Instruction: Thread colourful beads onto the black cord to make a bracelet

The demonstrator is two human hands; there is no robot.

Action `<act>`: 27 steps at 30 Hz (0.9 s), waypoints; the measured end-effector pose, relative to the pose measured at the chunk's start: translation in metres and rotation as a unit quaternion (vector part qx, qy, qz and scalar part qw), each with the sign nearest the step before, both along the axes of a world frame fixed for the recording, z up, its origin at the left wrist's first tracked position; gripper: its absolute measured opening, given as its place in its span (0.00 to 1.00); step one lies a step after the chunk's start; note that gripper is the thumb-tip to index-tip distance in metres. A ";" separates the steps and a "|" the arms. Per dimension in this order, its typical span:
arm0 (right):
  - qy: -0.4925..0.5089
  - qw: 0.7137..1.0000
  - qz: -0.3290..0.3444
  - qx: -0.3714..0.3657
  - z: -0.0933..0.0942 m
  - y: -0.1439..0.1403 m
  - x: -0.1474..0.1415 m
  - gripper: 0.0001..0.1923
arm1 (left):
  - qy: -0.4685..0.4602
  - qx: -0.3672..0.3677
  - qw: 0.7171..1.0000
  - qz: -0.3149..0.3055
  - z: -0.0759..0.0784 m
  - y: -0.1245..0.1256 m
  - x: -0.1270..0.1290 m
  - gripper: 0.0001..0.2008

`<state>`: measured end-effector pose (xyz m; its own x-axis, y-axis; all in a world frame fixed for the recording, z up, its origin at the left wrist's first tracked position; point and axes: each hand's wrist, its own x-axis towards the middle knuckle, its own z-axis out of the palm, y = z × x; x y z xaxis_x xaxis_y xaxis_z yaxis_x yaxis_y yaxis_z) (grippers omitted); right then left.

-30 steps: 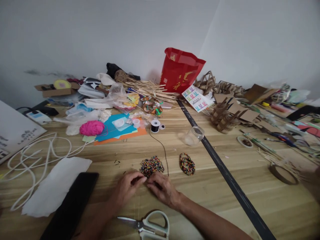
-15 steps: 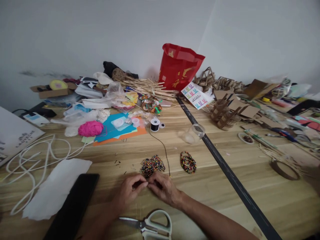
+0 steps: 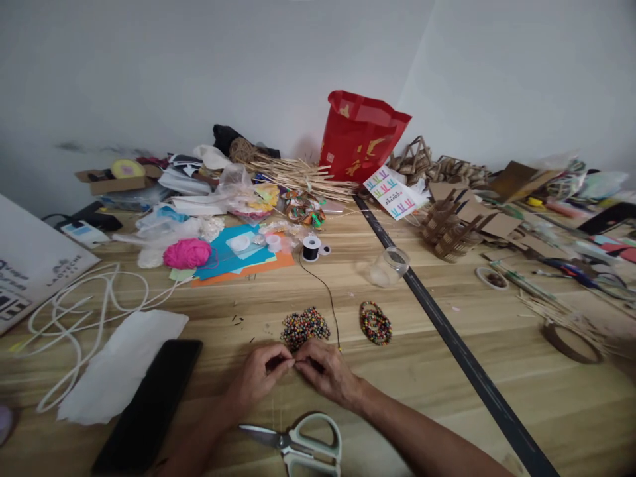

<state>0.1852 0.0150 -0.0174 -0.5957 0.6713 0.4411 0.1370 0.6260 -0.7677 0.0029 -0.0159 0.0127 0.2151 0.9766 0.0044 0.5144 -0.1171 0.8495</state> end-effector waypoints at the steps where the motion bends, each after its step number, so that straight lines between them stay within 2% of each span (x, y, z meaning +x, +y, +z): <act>1: 0.002 1.000 0.000 0.001 0.001 0.000 0.000 0.07 | 0.004 0.001 1.000 0.001 0.000 0.000 0.000 0.11; 9: 0.011 0.999 -0.039 -0.030 0.007 0.002 0.001 0.08 | 0.029 0.007 0.999 0.022 -0.003 0.006 -0.006 0.10; 15: 0.058 0.983 -0.124 -0.123 -0.003 0.007 -0.001 0.08 | 0.033 0.035 0.997 0.066 -0.011 0.014 -0.012 0.09; 21: 0.106 0.965 -0.128 -0.205 -0.009 0.010 -0.003 0.10 | 0.121 0.104 0.987 0.006 -0.008 0.012 -0.005 0.08; 27: 0.118 0.961 -0.120 -0.222 -0.007 0.011 -0.003 0.12 | 0.224 0.160 0.961 -0.022 -0.002 0.009 0.006 0.08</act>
